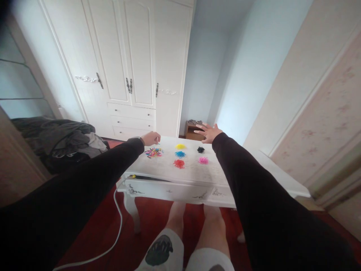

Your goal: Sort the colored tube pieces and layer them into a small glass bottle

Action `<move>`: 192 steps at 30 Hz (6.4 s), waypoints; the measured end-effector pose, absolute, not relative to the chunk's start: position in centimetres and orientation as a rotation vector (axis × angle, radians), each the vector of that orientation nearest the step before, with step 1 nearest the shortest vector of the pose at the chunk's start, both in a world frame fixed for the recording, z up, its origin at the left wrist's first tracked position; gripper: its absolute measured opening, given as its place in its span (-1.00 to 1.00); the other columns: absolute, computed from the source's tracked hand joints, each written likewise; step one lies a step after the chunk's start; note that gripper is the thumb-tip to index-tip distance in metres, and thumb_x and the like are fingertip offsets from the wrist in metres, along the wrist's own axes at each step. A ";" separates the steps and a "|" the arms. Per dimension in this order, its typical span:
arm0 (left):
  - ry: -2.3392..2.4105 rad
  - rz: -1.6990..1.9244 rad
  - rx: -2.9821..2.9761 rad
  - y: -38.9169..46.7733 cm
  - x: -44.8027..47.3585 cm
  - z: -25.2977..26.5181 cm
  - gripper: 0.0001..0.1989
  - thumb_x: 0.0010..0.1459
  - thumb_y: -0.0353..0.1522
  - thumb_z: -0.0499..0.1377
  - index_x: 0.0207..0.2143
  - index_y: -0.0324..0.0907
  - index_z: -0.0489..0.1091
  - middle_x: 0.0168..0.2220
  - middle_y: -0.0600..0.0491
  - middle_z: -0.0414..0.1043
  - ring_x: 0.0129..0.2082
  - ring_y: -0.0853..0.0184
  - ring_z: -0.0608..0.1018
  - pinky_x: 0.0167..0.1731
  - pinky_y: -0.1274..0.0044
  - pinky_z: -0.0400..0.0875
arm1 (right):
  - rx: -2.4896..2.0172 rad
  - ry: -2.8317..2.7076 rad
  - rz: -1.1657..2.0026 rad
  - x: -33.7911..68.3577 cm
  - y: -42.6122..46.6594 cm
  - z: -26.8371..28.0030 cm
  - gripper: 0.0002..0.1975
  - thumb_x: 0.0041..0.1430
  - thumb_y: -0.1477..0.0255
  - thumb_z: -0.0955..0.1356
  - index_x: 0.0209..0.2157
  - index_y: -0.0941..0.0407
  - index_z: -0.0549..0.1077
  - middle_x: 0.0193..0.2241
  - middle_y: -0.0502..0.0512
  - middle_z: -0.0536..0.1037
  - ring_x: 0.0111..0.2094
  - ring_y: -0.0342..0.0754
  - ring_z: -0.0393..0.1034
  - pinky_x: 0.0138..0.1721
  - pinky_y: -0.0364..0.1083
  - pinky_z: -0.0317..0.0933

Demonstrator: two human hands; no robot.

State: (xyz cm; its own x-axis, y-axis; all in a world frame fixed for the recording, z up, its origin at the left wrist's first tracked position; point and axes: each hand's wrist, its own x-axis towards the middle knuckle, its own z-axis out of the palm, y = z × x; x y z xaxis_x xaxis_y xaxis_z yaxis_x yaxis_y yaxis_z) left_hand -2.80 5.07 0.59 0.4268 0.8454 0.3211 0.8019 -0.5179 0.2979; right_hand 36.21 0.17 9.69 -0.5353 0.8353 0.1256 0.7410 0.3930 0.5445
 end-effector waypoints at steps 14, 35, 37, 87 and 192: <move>1.326 0.781 2.437 4.4 7.0 0.4 -0.87 -0.07 -0.38 0.32 -0.40 -0.22 0.56 -0.44 0.02 0.63 -0.36 0.29 0.65 -0.29 0.54 0.47 | 1.394 2.604 0.827 46.5 -4.5 8.5 -0.27 0.29 0.17 0.28 0.45 -0.17 0.06 0.52 0.04 -0.06 0.46 0.34 -0.13 0.21 0.39 0.08; 1.604 0.586 2.372 2.0 -2.1 -1.2 -0.72 -0.01 -0.25 0.26 -0.29 -0.20 0.66 -0.35 0.00 0.65 -0.33 0.28 0.60 -0.29 0.55 0.44 | 1.463 3.240 0.501 36.9 -0.3 3.0 -0.43 0.41 0.21 0.13 0.38 -0.01 0.18 0.39 0.29 0.17 0.32 0.32 0.02 0.09 0.28 0.13; 1.558 0.535 2.404 2.2 -2.2 -1.7 -0.73 -0.02 -0.27 0.28 -0.27 -0.15 0.67 -0.31 0.02 0.65 -0.29 0.29 0.60 -0.27 0.56 0.43 | 1.543 3.297 0.425 35.2 0.5 2.2 -0.43 0.40 0.20 0.13 0.37 0.01 0.20 0.37 0.31 0.20 0.30 0.32 0.04 0.08 0.27 0.14; 1.284 0.673 2.472 6.5 -0.1 -4.1 -0.78 0.02 -0.41 0.22 -0.27 -0.17 0.61 -0.36 0.07 0.63 -0.35 0.34 0.61 -0.29 0.56 0.47 | 1.719 3.472 -0.025 30.5 1.3 -1.7 -0.71 0.30 0.27 0.29 0.01 0.02 0.45 0.05 0.21 0.40 0.10 0.25 0.23 0.03 0.22 0.14; 1.366 1.007 2.352 5.7 -0.3 -2.0 -0.79 0.03 -0.44 0.14 -0.33 -0.22 0.57 -0.29 0.00 0.65 -0.28 0.31 0.64 -0.17 0.50 0.54 | 2.129 3.034 -0.103 40.4 5.4 -1.0 -0.64 0.30 0.29 0.28 -0.45 0.09 0.64 -0.24 0.12 0.72 -0.14 0.11 0.57 0.01 0.01 0.27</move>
State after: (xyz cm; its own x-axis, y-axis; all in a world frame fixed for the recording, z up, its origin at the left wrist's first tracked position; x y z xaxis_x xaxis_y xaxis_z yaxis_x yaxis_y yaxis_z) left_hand -0.29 5.73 -1.95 0.3255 0.8356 0.4426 0.6697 -0.5341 0.5159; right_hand 40.36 5.39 -1.03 -0.2362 0.8811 0.4097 0.8514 0.3909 -0.3499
